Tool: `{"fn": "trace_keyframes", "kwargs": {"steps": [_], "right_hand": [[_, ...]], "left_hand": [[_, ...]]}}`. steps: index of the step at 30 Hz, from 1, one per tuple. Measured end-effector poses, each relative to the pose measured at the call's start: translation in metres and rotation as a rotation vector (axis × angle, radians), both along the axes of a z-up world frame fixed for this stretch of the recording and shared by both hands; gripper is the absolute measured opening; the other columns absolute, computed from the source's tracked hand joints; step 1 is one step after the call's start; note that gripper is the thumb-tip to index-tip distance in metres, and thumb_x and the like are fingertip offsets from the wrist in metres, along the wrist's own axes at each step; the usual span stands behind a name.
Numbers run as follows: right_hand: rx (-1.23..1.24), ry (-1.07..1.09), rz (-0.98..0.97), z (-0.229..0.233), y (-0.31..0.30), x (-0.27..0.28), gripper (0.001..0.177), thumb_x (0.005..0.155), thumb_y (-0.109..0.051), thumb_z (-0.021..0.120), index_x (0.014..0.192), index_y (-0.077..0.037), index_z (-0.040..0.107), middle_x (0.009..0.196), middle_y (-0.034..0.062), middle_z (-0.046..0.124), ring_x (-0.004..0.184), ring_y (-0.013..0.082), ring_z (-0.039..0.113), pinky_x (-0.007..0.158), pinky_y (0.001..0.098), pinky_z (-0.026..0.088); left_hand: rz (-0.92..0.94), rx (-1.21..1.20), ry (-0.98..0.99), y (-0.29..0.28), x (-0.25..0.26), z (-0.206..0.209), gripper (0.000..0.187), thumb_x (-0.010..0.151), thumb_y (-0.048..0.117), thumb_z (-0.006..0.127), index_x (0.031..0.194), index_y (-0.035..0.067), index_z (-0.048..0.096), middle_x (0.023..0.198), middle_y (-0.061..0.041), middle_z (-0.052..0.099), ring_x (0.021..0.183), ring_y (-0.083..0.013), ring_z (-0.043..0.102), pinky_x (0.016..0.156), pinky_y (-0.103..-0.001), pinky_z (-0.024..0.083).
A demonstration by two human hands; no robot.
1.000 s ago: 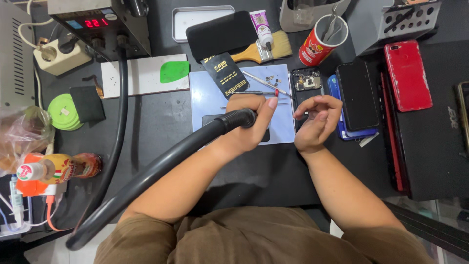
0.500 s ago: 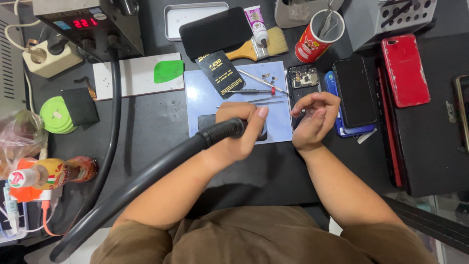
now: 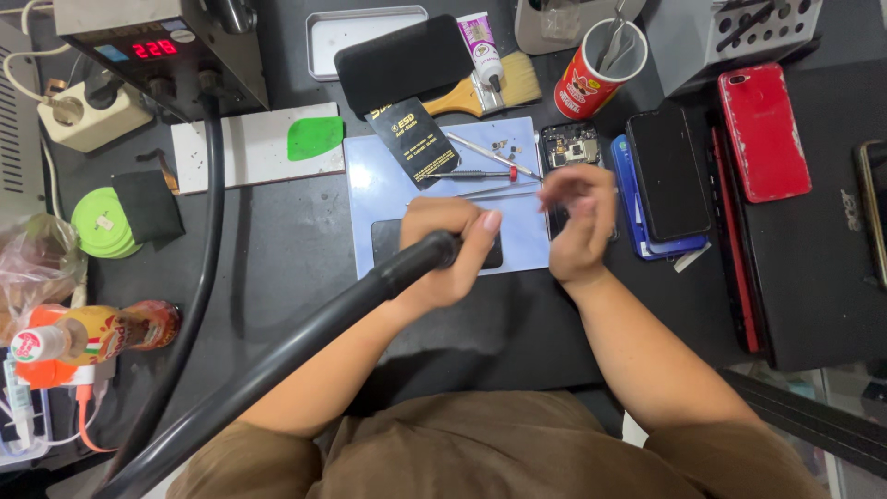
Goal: The person disassembles a smartphone, removes the motherboard, and uses a heat gun on the screen assembly. They handle the battery, motherboard, and screen while using tweezers and a screwdriver.
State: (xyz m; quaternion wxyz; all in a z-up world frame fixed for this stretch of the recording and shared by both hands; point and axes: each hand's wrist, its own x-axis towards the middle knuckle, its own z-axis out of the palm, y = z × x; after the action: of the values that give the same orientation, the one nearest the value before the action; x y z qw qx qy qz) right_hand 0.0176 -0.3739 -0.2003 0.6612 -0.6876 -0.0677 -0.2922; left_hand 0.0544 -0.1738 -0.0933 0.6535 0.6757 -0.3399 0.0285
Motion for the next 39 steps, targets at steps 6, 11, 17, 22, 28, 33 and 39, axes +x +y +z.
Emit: {"fn": "trace_keyframes", "kwargs": {"steps": [6, 11, 17, 22, 28, 33, 39], "right_hand": [[-0.046, -0.010, 0.112, 0.006, 0.003, 0.006, 0.059, 0.114, -0.057, 0.033, 0.131, -0.002, 0.044, 0.124, 0.0153, 0.056, 0.115, 0.0223, 0.060, 0.096, 0.0373, 0.053], [-0.039, -0.001, 0.071, 0.001, 0.003, 0.006, 0.058, 0.114, -0.057, 0.033, 0.128, -0.002, 0.046, 0.122, 0.0143, 0.054, 0.110, 0.0211, 0.059, 0.089, 0.0353, 0.053], [-0.084, -0.020, 0.049, -0.003, 0.010, 0.000, 0.057, 0.115, -0.054, 0.031, 0.122, 0.000, 0.050, 0.110, 0.0140, 0.058, 0.092, 0.0198, 0.061, 0.082, 0.0333, 0.053], [-0.104, -0.066, 0.068, -0.003, 0.017, -0.002, 0.055, 0.115, -0.052, 0.031, 0.119, 0.000, 0.049, 0.104, 0.0134, 0.056, 0.089, 0.0197, 0.060, 0.076, 0.0310, 0.053], [-0.090, -0.066, 0.036, -0.009, 0.015, -0.001, 0.054, 0.115, -0.051, 0.032, 0.117, 0.000, 0.048, 0.103, 0.0140, 0.056, 0.087, 0.0187, 0.059, 0.074, 0.0303, 0.051], [-0.083, -0.077, 0.032, -0.010, 0.015, -0.002, 0.053, 0.115, -0.050, 0.032, 0.118, 0.000, 0.048, 0.102, 0.0136, 0.055, 0.086, 0.0184, 0.059, 0.074, 0.0297, 0.050], [-0.081, -0.102, -0.018, -0.009, 0.011, -0.002, 0.053, 0.115, -0.051, 0.032, 0.118, 0.000, 0.047, 0.102, 0.0138, 0.055, 0.085, 0.0187, 0.059, 0.072, 0.0290, 0.050]], "left_hand": [[-0.044, -0.008, 0.084, 0.033, -0.011, 0.010, 0.038, 0.101, 0.002, 0.059, 0.064, 0.002, 0.048, 0.062, -0.009, 0.058, 0.052, -0.0193, 0.054, 0.055, -0.032, 0.042], [-0.011, -0.007, 0.081, 0.062, -0.012, 0.018, 0.036, 0.100, 0.001, 0.056, 0.064, 0.002, 0.052, 0.060, -0.008, 0.058, 0.052, -0.0169, 0.057, 0.054, -0.030, 0.044], [0.100, -0.192, 0.098, 0.085, -0.003, 0.016, 0.044, 0.103, 0.005, 0.053, 0.059, 0.002, 0.044, 0.054, -0.004, 0.049, 0.048, -0.0155, 0.050, 0.054, -0.030, 0.046], [0.147, -0.263, 0.110, 0.099, 0.004, 0.012, 0.046, 0.104, 0.005, 0.052, 0.059, 0.002, 0.041, 0.053, -0.004, 0.045, 0.046, -0.0146, 0.043, 0.052, -0.030, 0.042], [0.139, -0.356, 0.156, 0.096, 0.019, 0.006, 0.046, 0.107, 0.005, 0.051, 0.062, 0.002, 0.041, 0.056, -0.005, 0.045, 0.049, -0.0147, 0.041, 0.054, -0.032, 0.041], [0.158, -0.319, 0.155, 0.070, 0.032, 0.008, 0.046, 0.106, 0.008, 0.053, 0.061, 0.003, 0.044, 0.055, -0.005, 0.049, 0.048, -0.0144, 0.046, 0.053, -0.031, 0.042], [0.121, -0.140, 0.101, 0.025, 0.028, 0.008, 0.043, 0.104, 0.008, 0.056, 0.062, 0.004, 0.055, 0.055, -0.004, 0.056, 0.048, -0.0154, 0.053, 0.052, -0.031, 0.043]]}}
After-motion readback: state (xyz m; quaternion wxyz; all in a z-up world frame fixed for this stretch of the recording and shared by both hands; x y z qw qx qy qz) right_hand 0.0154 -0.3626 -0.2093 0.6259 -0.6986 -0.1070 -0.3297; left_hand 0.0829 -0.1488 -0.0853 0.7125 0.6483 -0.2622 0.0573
